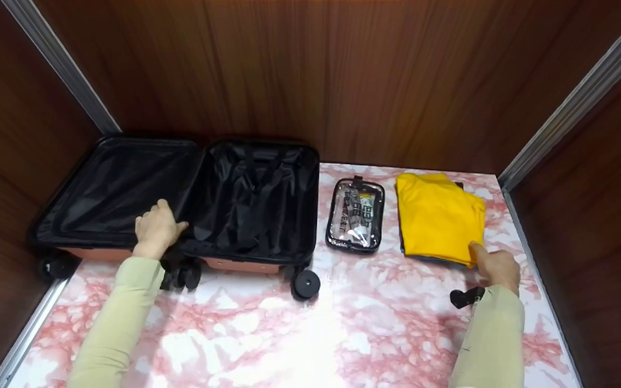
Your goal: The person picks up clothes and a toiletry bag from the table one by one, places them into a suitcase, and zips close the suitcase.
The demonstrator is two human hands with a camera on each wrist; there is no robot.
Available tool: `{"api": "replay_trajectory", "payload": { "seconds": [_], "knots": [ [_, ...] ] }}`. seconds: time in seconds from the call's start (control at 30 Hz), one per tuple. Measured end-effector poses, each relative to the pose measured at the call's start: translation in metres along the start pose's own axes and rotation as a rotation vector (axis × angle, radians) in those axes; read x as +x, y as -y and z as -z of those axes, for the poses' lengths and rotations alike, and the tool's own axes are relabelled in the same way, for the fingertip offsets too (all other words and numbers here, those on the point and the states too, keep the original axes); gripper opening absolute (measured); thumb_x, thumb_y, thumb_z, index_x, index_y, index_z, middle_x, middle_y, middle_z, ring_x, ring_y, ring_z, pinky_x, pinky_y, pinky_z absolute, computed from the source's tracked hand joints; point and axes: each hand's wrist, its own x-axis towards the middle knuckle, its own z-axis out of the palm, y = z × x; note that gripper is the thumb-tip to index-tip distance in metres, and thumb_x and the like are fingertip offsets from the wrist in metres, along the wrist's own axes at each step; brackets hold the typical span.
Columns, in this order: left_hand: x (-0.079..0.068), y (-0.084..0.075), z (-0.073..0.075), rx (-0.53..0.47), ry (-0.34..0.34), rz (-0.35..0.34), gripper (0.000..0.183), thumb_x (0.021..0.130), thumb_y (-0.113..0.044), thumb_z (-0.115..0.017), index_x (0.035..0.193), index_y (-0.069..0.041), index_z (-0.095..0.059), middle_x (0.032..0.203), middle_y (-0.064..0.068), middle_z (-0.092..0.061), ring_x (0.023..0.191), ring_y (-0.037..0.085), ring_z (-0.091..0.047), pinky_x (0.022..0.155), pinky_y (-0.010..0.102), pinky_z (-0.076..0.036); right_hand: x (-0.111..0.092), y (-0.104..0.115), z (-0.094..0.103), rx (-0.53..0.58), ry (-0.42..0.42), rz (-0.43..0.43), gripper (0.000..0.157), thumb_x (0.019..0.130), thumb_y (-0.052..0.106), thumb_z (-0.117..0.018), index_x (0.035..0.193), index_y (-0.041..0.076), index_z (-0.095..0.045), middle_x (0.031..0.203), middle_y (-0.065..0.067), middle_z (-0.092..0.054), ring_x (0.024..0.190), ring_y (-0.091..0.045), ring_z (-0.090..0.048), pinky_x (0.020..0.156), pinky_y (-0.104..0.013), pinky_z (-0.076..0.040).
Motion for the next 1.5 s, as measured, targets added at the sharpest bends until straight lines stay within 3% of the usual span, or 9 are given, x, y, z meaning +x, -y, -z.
{"api": "replay_trajectory", "payload": {
  "seconds": [0.13,0.23,0.33,0.43,0.53,0.93,1.2,1.33,1.5],
  "knots": [
    [0.000,0.000,0.000,-0.009,0.009,0.006,0.068,0.092,-0.027,-0.076,0.137,0.010,-0.041,0.122,0.031,-0.059,0.111,0.047,-0.056,0.100,0.053,-0.036,0.005,-0.002,-0.006,0.047,0.052,0.023,0.101,0.094,0.070,-0.051,0.132,-0.023,-0.038,0.096,-0.018,-0.064,0.078,-0.031,-0.072,0.087,-0.041,-0.057],
    [0.001,0.000,0.000,-0.007,0.014,0.009,0.068,0.092,-0.027,-0.075,0.137,0.010,-0.041,0.123,0.031,-0.058,0.112,0.047,-0.056,0.100,0.054,-0.036,0.007,-0.002,-0.011,0.024,0.023,0.027,0.095,0.095,0.069,-0.048,0.124,-0.022,-0.048,0.086,-0.013,-0.066,0.078,-0.026,-0.069,0.077,-0.034,-0.057],
    [0.001,0.001,-0.001,-0.008,0.015,0.009,0.068,0.091,-0.027,-0.076,0.137,0.010,-0.040,0.124,0.031,-0.058,0.113,0.048,-0.055,0.101,0.054,-0.035,0.007,0.000,-0.015,-0.026,0.012,-0.001,0.103,0.095,0.074,-0.039,0.133,-0.022,-0.044,0.107,-0.030,-0.064,0.103,-0.038,-0.061,0.092,-0.042,-0.050],
    [0.001,0.001,-0.001,-0.011,0.015,0.012,0.068,0.091,-0.027,-0.076,0.137,0.010,-0.041,0.125,0.031,-0.058,0.114,0.048,-0.055,0.101,0.054,-0.035,0.006,0.003,-0.017,-0.078,0.026,-0.034,0.114,0.093,0.080,-0.029,0.148,-0.020,-0.027,0.144,-0.042,-0.037,0.128,-0.050,-0.040,0.108,-0.055,-0.035],
    [0.001,0.000,-0.001,-0.011,0.022,0.017,0.070,0.091,-0.027,-0.076,0.139,0.010,-0.040,0.127,0.031,-0.057,0.116,0.048,-0.054,0.102,0.054,-0.035,0.006,0.005,-0.020,-0.093,0.045,-0.057,0.117,0.092,0.082,-0.023,0.150,-0.019,-0.012,0.153,-0.044,-0.013,0.137,-0.053,-0.027,0.116,-0.058,-0.023],
    [0.001,-0.001,0.002,-0.011,0.035,0.025,0.071,0.093,-0.026,-0.074,0.142,0.010,-0.038,0.129,0.031,-0.056,0.118,0.048,-0.053,0.105,0.055,-0.032,-0.002,0.016,-0.018,-0.004,-0.199,-0.048,0.105,0.087,0.075,-0.057,0.129,-0.021,-0.046,0.116,-0.032,-0.053,0.102,-0.039,-0.051,0.088,-0.045,-0.047],
    [0.002,-0.002,0.003,-0.009,0.059,0.016,0.071,0.094,-0.026,-0.073,0.144,0.009,-0.037,0.132,0.031,-0.055,0.118,0.048,-0.053,0.105,0.055,-0.032,0.006,0.021,-0.016,0.399,-0.125,-0.100,0.088,0.083,0.053,-0.080,0.135,-0.009,-0.043,0.086,-0.001,-0.060,0.069,-0.013,-0.068,0.069,-0.025,-0.057],
    [0.002,-0.002,0.002,-0.004,0.071,0.010,0.068,0.094,-0.026,-0.073,0.143,0.007,-0.038,0.131,0.029,-0.055,0.115,0.047,-0.054,0.102,0.054,-0.034,0.011,0.022,-0.014,0.555,-0.080,-0.177,0.094,0.079,0.046,-0.087,0.144,-0.001,-0.038,0.101,-0.001,-0.054,0.070,-0.011,-0.064,0.073,-0.025,-0.058],
    [0.002,-0.002,0.002,0.000,0.066,0.006,0.069,0.093,-0.025,-0.074,0.143,0.007,-0.038,0.131,0.028,-0.056,0.114,0.047,-0.055,0.101,0.053,-0.035,0.012,0.030,-0.010,0.540,-0.011,-0.199,0.117,0.079,0.055,-0.083,0.162,0.003,-0.018,0.130,-0.008,-0.047,0.078,-0.013,-0.063,0.079,-0.024,-0.056]
  ]
}}
